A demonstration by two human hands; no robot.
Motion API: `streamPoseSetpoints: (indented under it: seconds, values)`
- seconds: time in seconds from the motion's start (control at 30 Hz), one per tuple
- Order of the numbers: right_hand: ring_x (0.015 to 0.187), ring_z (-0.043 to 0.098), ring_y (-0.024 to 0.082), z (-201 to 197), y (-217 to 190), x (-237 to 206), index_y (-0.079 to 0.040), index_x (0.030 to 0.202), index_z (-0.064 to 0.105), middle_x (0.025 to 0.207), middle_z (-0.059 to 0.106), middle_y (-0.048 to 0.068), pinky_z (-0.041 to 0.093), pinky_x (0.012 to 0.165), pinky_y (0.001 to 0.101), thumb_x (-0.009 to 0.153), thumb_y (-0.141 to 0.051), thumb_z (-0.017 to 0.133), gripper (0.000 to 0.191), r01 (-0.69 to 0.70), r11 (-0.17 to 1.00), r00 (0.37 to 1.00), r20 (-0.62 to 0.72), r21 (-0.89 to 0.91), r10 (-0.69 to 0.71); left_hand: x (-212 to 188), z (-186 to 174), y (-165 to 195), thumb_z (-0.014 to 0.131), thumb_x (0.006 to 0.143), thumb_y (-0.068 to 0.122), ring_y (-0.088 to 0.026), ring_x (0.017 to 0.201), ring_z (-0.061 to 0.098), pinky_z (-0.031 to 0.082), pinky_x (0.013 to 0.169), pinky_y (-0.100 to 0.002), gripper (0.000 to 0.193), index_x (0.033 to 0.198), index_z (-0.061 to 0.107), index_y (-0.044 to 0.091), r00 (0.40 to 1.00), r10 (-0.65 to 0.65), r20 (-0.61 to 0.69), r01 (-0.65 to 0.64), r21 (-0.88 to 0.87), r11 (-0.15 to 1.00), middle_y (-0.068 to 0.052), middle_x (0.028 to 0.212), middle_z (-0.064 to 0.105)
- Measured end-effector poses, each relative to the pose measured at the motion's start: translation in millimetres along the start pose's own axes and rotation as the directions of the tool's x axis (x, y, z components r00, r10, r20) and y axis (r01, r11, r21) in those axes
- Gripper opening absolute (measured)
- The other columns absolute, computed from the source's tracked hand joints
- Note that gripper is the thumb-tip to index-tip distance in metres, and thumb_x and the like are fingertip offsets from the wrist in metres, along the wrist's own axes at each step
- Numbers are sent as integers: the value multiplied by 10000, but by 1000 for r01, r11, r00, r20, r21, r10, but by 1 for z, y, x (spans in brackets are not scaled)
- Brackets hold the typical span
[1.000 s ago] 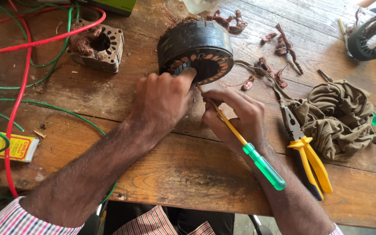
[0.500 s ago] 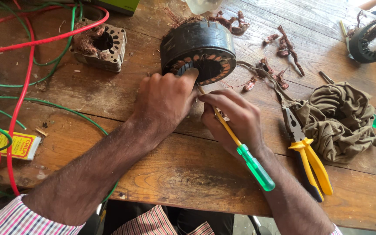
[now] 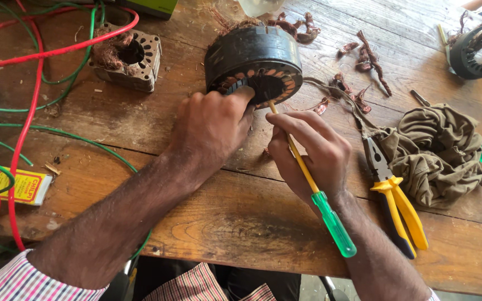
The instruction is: The person holds a motor stator on a wooden workbench and uses a wooden stick to pry burnt copper windings out of the stator slots, working around the ring slot by slot. Extracted copper pieces and wire scraps accumulate on the table beside the stator.
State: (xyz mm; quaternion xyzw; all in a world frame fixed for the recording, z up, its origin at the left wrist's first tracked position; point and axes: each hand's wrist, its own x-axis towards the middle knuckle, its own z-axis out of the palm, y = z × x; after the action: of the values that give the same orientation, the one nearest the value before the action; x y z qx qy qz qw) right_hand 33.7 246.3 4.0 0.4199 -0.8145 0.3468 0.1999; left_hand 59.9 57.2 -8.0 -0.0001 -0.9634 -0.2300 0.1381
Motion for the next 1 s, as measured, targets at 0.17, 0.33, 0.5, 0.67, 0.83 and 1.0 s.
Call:
streamPoseSetpoints:
  seconds: [0.17,0.33,0.5,0.67,0.83,1.0]
  values:
    - [879,757,170,1,0,-1,-51,1153,750,1027,747,102,616,789,313,914,29,715,255,11,1000,1000,11,12,-11,-1,0,0,662,969,287,-418,732,727,567,693,-583,189,1070,728,142,996,-4,-92,-2,-67,998,-195,713,718]
    - [872,759,176,0,-1,0,-51,1145,750,1027,747,105,616,782,312,909,30,711,252,6,1000,1000,-15,13,-6,1,-1,-3,594,992,233,-327,615,743,608,610,-487,202,1049,737,102,999,-23,-39,11,-277,961,-162,704,723]
    - [920,763,198,-1,1,0,-56,1165,740,1052,742,102,616,824,326,909,27,717,270,42,999,999,-23,0,-42,0,-1,-5,569,1001,244,-299,576,697,568,551,-456,231,1043,735,89,998,-64,9,63,-305,950,-149,693,705]
    - [909,755,192,1,10,-4,-65,1202,718,1038,734,89,617,777,299,923,20,724,292,31,998,999,-9,48,-30,-1,11,-1,623,997,287,-389,555,689,552,504,-516,272,1048,745,49,981,94,-168,-104,-50,993,-228,623,670]
    - [847,750,158,1,16,-6,-68,1222,705,1022,725,68,623,774,282,913,5,742,320,43,996,999,-8,74,-42,0,17,1,519,1143,241,-283,489,689,541,402,-434,288,1192,694,18,986,115,-122,-78,274,958,-185,597,675]
    - [814,746,164,-7,13,-3,-80,1195,714,1009,728,72,616,740,286,907,29,746,310,129,992,990,-62,10,-128,0,16,1,525,1099,248,-214,458,679,550,398,-390,322,1296,691,55,970,218,-103,-140,494,858,-131,580,681]
